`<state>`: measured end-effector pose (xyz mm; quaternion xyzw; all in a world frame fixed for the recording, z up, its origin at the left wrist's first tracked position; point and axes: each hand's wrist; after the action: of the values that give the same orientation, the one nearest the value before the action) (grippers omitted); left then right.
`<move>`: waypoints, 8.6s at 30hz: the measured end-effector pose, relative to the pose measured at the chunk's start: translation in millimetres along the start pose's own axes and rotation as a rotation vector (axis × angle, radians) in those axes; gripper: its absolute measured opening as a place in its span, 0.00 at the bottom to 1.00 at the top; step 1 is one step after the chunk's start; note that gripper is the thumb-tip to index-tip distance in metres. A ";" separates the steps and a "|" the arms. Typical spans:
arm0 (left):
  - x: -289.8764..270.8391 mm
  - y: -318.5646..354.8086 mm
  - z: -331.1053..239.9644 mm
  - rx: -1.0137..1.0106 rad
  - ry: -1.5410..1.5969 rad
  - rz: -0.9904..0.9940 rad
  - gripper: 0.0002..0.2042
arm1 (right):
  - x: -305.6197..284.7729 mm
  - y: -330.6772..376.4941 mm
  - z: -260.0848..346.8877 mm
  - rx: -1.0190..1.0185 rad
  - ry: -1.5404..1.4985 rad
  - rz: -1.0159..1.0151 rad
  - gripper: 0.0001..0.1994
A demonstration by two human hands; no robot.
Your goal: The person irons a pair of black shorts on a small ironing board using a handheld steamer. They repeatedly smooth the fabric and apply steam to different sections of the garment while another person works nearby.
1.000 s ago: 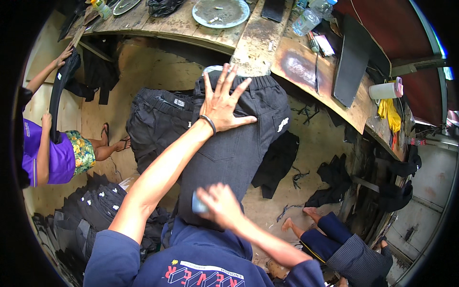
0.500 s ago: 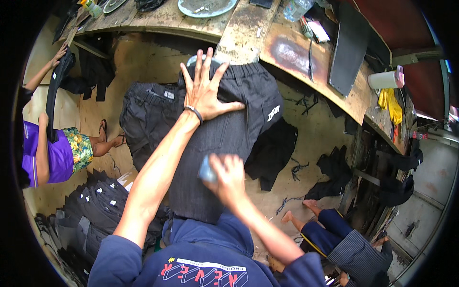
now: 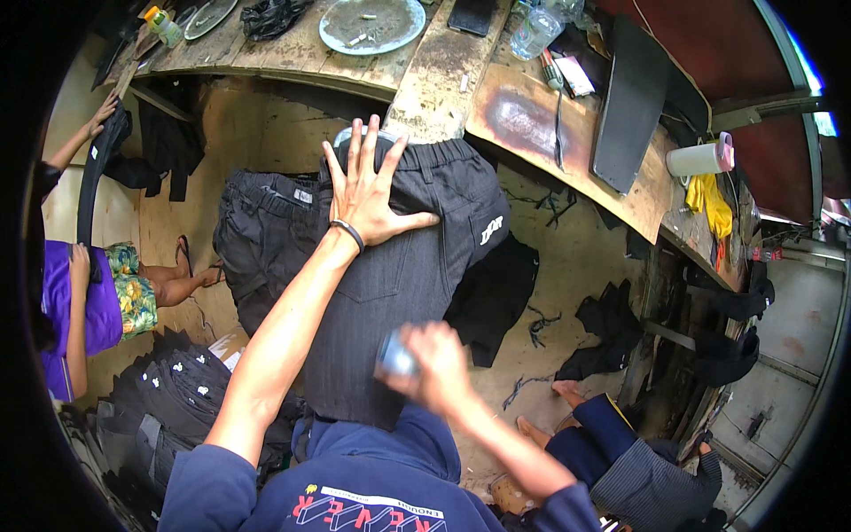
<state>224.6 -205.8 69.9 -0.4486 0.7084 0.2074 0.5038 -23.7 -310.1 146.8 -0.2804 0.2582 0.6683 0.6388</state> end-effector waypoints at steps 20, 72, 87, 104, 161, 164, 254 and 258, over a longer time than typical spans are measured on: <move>0.6 -0.5 5.9 0.022 0.019 -0.019 0.64 | 61.1 -12.8 67.8 0.115 0.085 0.099 0.33; -136.4 421.0 96.5 -0.570 0.206 0.193 0.23 | 132.0 172.6 137.2 0.519 -0.060 0.279 0.50; -81.0 259.3 9.5 0.388 -0.094 0.471 0.48 | 89.3 123.0 6.3 0.856 -1.019 -0.638 0.25; -252.3 151.5 -116.4 0.595 1.713 0.004 0.16 | 102.9 42.5 52.1 0.512 -0.409 -0.903 0.28; -37.2 59.2 37.1 0.605 0.158 0.194 0.37 | 113.6 43.7 49.5 0.529 -0.455 -0.727 0.21; -22.4 29.4 39.9 0.701 0.029 0.070 0.50 | 109.5 39.6 66.1 0.589 -0.444 -0.717 0.27; 14.8 38.6 -23.5 0.613 0.023 -0.016 0.40 | 91.6 46.3 63.3 0.024 -0.044 0.044 0.37; 16.0 37.5 -23.1 0.582 0.041 -0.048 0.39 | 82.7 48.7 40.2 -0.015 0.090 -0.117 0.35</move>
<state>179.3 -210.7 59.0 -0.3061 0.7372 -0.0256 0.6018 -76.4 -225.7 116.4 -0.3294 0.2649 0.6185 0.6623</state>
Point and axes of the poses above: each hand's wrist, its own y-axis away from the middle knuckle, its own x-axis out of the palm, z = x × y, and after that the axes turned 2 degrees about z, right-handed
